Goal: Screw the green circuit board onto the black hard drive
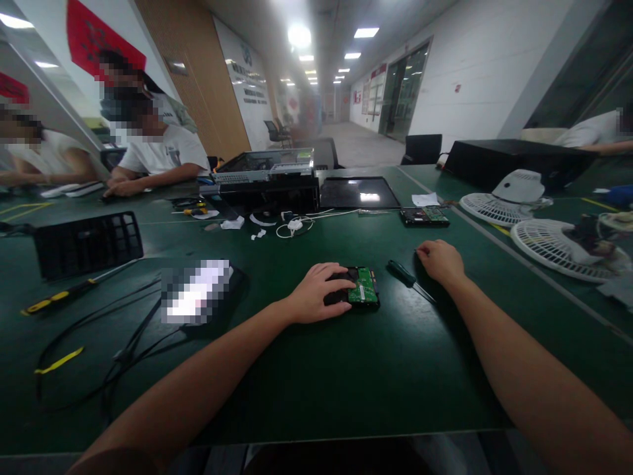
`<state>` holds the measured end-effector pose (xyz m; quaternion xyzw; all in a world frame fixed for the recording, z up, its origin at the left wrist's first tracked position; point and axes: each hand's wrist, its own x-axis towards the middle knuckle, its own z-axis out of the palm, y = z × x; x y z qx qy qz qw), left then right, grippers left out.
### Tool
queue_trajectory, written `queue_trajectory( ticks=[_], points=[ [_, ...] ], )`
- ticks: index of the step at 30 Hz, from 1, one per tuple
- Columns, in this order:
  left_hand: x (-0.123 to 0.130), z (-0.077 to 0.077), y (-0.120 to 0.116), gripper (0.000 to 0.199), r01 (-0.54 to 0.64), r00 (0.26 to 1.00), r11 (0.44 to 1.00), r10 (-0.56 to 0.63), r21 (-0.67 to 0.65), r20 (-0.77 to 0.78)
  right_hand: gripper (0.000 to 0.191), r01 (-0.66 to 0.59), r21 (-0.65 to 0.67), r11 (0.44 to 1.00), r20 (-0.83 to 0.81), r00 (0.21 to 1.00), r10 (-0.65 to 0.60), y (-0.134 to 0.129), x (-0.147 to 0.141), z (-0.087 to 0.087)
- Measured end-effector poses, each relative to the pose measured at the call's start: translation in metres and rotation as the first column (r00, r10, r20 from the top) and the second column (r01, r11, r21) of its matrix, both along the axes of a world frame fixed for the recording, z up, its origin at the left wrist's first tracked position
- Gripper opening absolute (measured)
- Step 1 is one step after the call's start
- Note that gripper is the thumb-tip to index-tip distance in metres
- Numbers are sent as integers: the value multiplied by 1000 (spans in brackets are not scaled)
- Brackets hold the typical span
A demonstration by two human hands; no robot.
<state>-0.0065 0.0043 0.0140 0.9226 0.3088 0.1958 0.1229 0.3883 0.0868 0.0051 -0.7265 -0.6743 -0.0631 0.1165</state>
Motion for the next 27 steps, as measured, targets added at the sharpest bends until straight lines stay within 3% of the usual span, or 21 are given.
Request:
queue_trajectory(
  ticks=[27],
  points=[
    [0,-1,1,51,7,1000,1000,-7,9,8,33,2,-14,1000,-38,999,-3,0,2,0]
  ],
)
